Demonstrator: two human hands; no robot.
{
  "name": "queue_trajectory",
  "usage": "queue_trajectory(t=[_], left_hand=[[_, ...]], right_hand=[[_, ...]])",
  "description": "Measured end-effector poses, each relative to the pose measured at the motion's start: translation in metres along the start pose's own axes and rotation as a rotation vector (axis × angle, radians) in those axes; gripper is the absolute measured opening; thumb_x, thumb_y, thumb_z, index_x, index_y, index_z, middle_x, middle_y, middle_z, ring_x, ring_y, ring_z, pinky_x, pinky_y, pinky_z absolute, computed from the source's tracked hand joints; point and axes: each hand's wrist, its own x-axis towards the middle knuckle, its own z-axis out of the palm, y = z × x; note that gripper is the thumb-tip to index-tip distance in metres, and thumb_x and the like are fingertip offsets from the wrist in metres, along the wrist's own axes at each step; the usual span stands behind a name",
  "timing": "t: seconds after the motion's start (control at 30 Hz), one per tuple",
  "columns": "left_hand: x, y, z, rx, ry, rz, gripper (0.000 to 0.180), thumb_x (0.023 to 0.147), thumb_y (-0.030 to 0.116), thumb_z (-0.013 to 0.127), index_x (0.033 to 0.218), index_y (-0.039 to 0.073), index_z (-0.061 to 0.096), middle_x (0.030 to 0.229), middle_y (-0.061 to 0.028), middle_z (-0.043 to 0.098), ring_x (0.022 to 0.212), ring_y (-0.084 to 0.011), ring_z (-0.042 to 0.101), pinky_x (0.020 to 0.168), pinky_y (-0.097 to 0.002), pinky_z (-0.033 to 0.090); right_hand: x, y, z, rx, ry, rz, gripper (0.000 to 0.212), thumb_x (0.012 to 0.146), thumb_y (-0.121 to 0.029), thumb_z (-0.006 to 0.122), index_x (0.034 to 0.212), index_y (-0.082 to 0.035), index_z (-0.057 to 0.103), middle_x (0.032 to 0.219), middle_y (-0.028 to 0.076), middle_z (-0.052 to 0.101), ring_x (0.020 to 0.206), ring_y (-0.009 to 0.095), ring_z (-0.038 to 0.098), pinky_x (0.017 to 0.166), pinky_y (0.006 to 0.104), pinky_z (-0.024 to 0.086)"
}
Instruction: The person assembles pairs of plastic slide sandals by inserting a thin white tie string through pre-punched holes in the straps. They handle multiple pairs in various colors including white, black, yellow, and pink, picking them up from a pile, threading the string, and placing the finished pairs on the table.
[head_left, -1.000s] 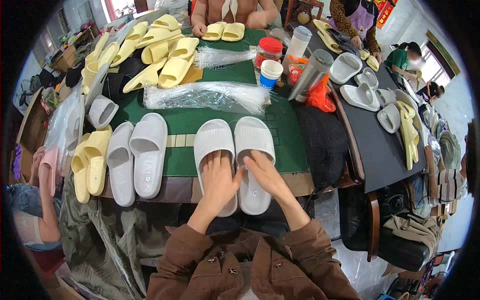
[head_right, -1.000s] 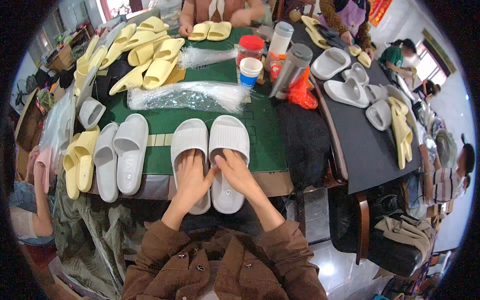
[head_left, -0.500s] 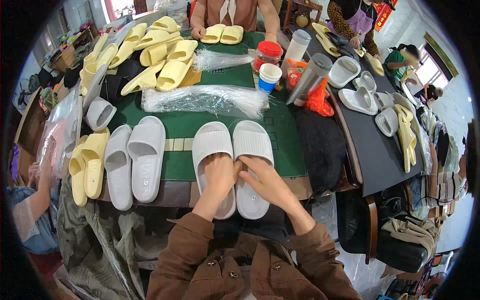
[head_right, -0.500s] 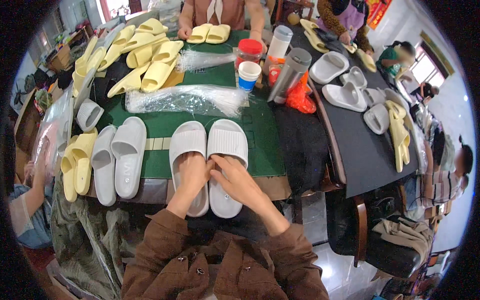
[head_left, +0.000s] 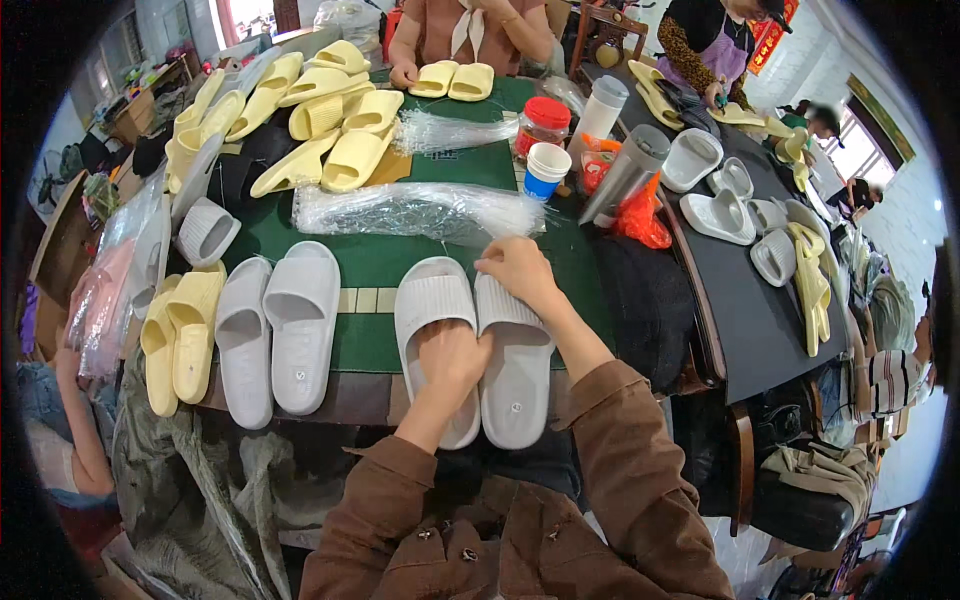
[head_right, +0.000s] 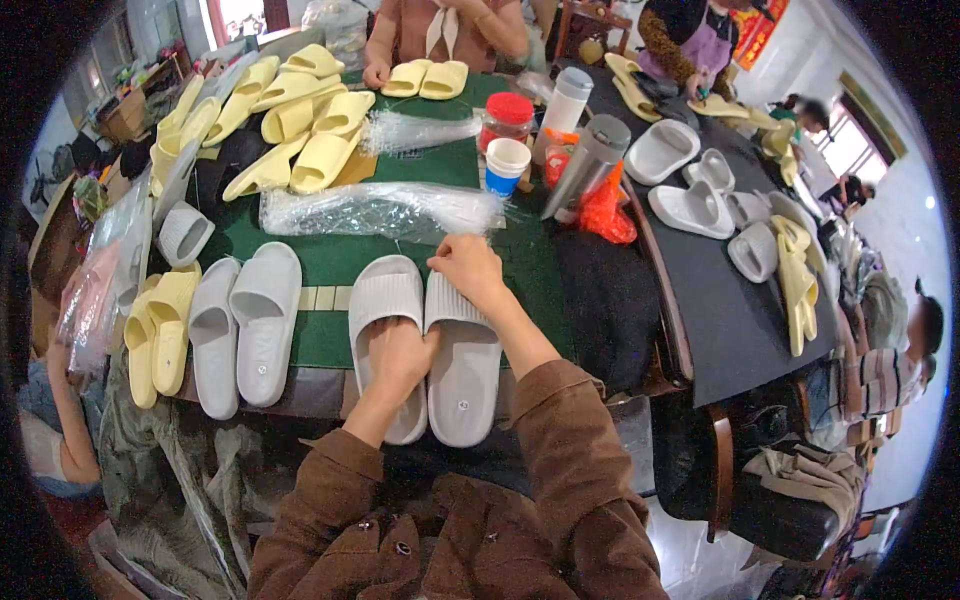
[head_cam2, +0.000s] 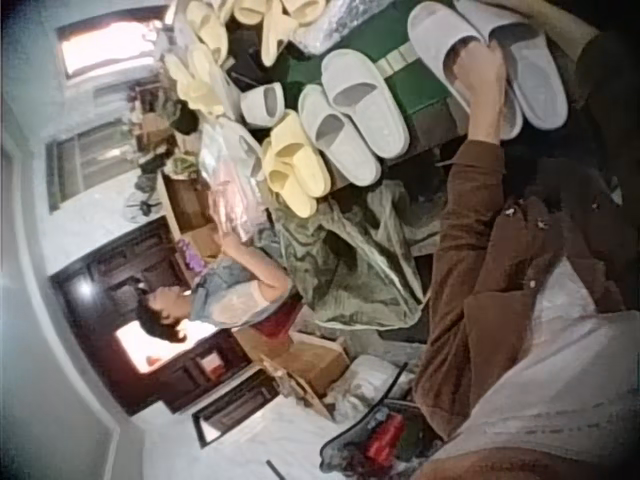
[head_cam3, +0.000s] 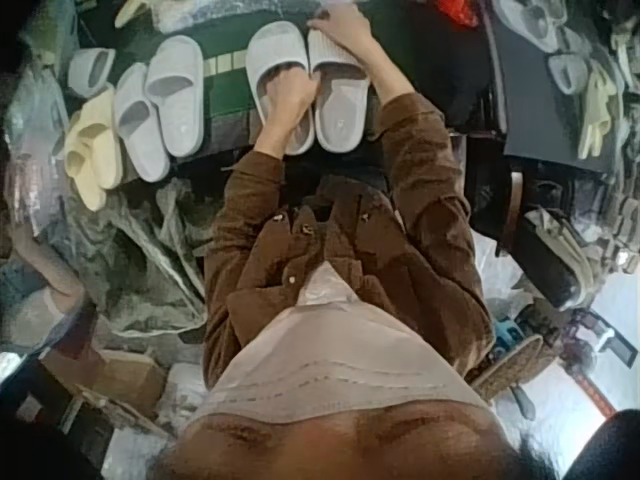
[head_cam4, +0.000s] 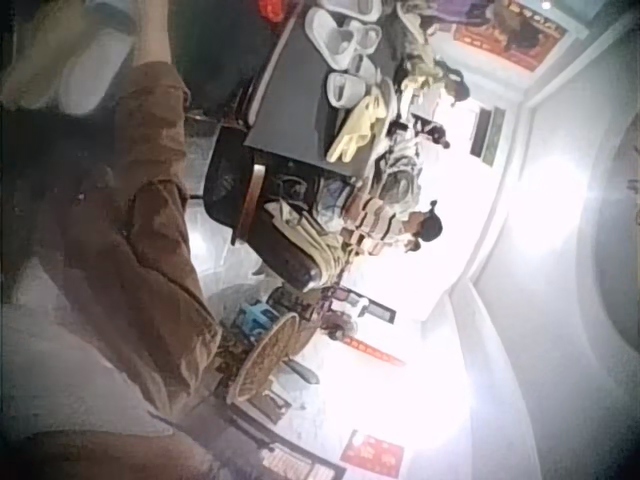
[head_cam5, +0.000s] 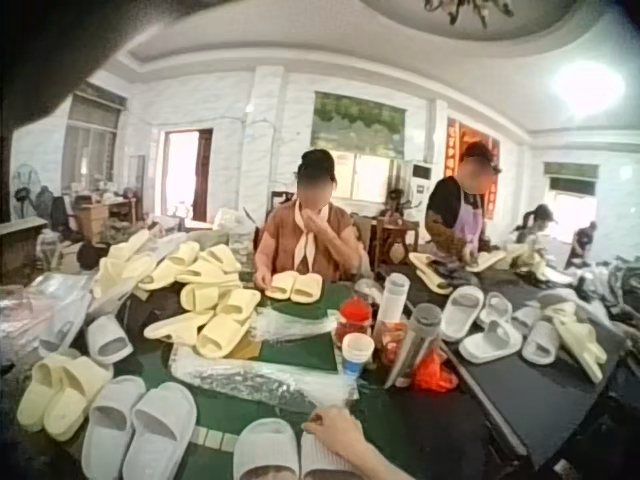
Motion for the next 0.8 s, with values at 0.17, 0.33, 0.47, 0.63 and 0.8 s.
queue_trajectory(t=[0.17, 0.33, 0.47, 0.63, 0.8], left_hand=[[-0.003, 0.001, -0.001, -0.012, 0.031, 0.019, 0.045, 0.077, 0.031, 0.063, 0.097, -0.009, 0.066, 0.099, -0.0264, 0.065, 0.089, -0.0409, 0.063, 0.084, -0.0479, 0.048], [-0.004, -0.002, -0.002, -0.037, 0.020, 0.021, 0.062, 0.074, 0.027, 0.065, 0.122, -0.011, 0.052, 0.123, -0.0301, 0.054, 0.109, -0.0431, 0.055, 0.096, -0.0477, 0.041], [-0.004, -0.004, 0.002, -0.076, 0.076, 0.083, 0.063, 0.074, 0.026, 0.067, 0.122, -0.011, 0.051, 0.123, -0.0297, 0.054, 0.109, -0.0427, 0.055, 0.093, -0.0478, 0.043], [-0.002, -0.004, 0.002, -0.009, 0.058, 0.062, 0.055, 0.077, 0.031, 0.067, 0.113, -0.010, 0.058, 0.113, -0.0289, 0.059, 0.103, -0.0429, 0.057, 0.091, -0.0483, 0.044], [-0.002, 0.007, -0.029, -0.134, -0.313, -0.089, 0.051, 0.081, 0.037, 0.065, 0.105, -0.008, 0.061, 0.109, -0.0280, 0.061, 0.100, -0.0415, 0.059, 0.089, -0.0474, 0.045]], right_hand=[[-0.004, 0.001, 0.004, 0.151, 0.061, -0.068, 0.018, 0.083, -0.018, 0.064, 0.086, -0.001, 0.067, 0.079, 0.013, 0.070, 0.074, 0.026, 0.069, 0.069, 0.0378, 0.053], [0.004, -0.020, 0.000, 0.569, 0.139, -0.036, 0.016, 0.091, -0.012, 0.055, 0.091, 0.004, 0.060, 0.076, 0.014, 0.069, 0.066, 0.018, 0.069, 0.061, 0.0291, 0.052], [0.020, -0.028, 0.003, 0.501, -0.070, 0.135, 0.023, 0.093, -0.020, 0.056, 0.101, 0.001, 0.061, 0.086, 0.012, 0.069, 0.076, 0.017, 0.065, 0.064, 0.0296, 0.049], [0.023, -0.031, 0.020, 0.337, -0.014, -0.159, 0.027, 0.088, -0.023, 0.063, 0.100, 0.001, 0.065, 0.073, 0.014, 0.066, 0.067, 0.021, 0.062, 0.064, 0.0344, 0.048], [0.005, -0.039, -0.001, 0.443, 0.071, -0.029, 0.022, 0.090, -0.020, 0.059, 0.094, 0.002, 0.063, 0.071, 0.012, 0.064, 0.067, 0.018, 0.061, 0.063, 0.0323, 0.047]])
